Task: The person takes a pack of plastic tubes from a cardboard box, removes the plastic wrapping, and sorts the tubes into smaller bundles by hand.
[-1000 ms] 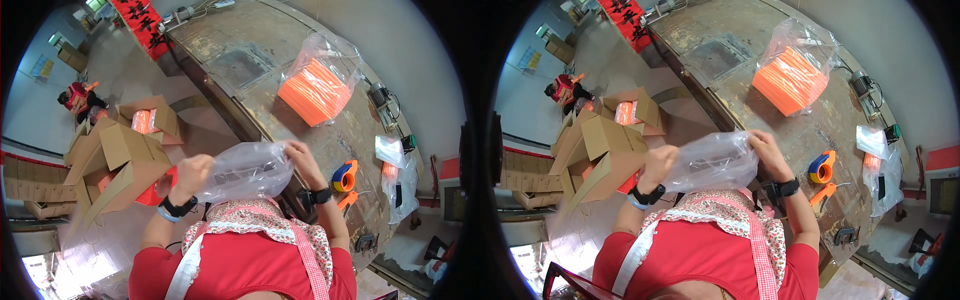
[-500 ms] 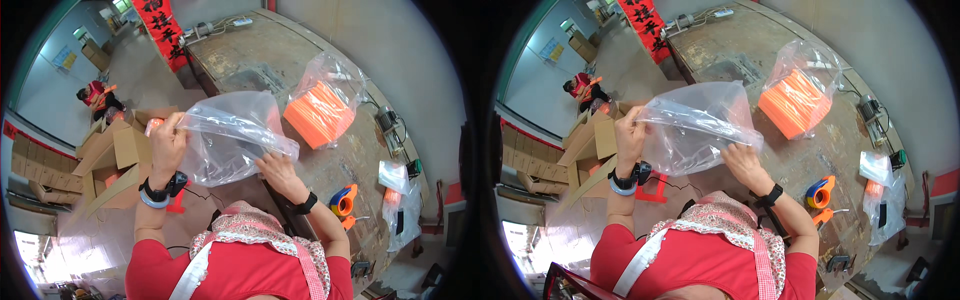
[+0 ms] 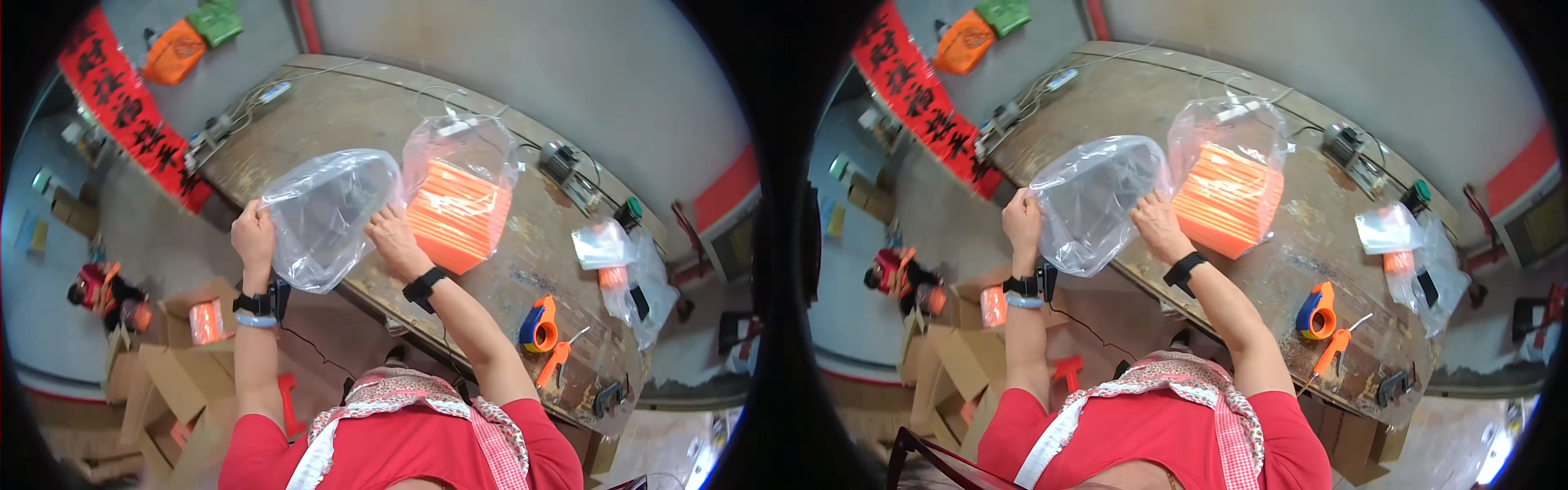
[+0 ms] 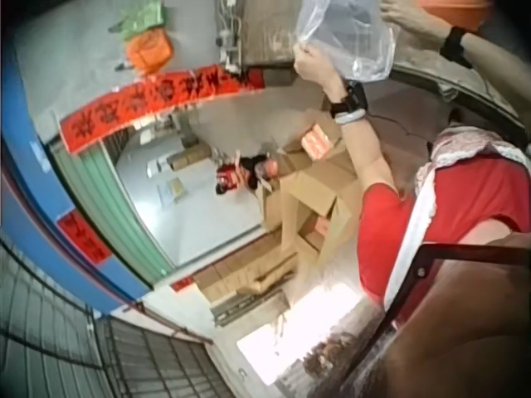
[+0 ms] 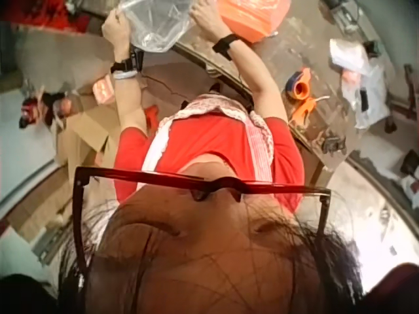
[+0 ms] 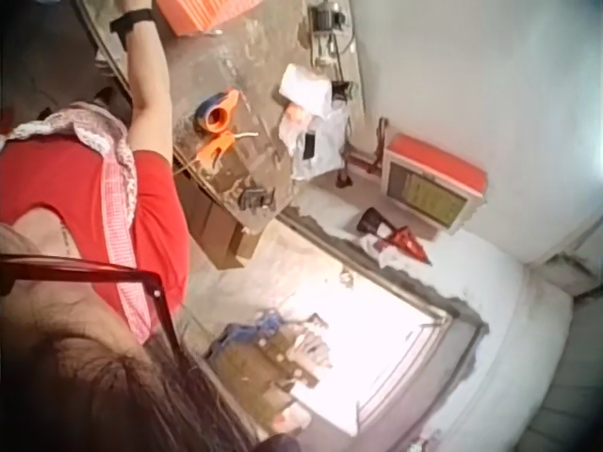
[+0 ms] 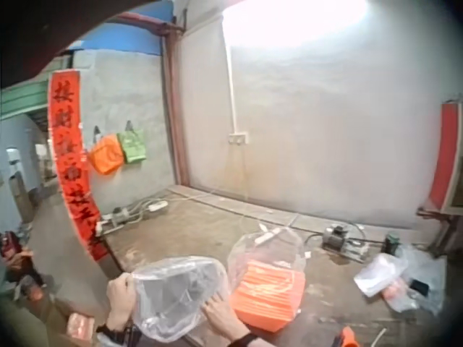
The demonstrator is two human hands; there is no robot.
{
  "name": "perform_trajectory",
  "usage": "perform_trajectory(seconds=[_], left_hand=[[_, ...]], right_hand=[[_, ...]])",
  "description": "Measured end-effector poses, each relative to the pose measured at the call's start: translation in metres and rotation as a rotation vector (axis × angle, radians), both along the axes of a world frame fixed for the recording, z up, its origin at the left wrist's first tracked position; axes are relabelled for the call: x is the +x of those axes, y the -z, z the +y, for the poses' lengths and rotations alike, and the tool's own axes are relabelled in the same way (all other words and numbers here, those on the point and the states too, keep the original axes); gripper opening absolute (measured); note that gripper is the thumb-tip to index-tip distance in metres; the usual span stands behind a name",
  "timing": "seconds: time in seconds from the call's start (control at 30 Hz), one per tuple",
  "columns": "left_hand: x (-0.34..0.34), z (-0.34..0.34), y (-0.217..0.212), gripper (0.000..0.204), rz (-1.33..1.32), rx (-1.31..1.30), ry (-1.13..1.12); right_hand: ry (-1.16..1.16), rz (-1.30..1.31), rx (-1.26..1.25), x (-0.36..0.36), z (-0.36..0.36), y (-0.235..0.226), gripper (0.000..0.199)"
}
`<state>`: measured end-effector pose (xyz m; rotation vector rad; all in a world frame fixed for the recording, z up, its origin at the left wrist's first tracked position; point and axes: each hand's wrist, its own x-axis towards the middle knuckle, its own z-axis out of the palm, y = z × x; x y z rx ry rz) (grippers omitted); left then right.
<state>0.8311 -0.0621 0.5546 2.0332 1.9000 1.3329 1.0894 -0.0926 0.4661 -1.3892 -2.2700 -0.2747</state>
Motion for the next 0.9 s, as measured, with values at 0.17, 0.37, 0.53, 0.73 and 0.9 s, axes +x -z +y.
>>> perform_trajectory(seconds=[0.17,0.37,0.53,0.73,0.9], left_hand=[[0.017,0.082,0.055,0.027,-0.093,-0.278,0.055],[0.032,0.082,0.046,0.024,-0.420,-0.301,0.323],[0.026,0.081,0.037,0.026,-0.389,-0.367,0.391],[0.026,0.085,0.047,0.018,-0.634,-0.446,0.476],[0.034,0.084,0.049,0.012,-0.792,-0.504,0.499]], right_hand=[[0.103,0.080,-0.046,0.021,0.024,-0.007,0.018],[0.521,0.421,0.345,0.092,-0.048,-0.044,0.054],[1.054,0.432,0.284,0.181,-0.053,-0.005,0.051],[0.935,1.154,0.120,0.236,-0.080,0.028,0.022],[0.910,1.373,0.109,0.246,-0.138,0.016,0.019]])
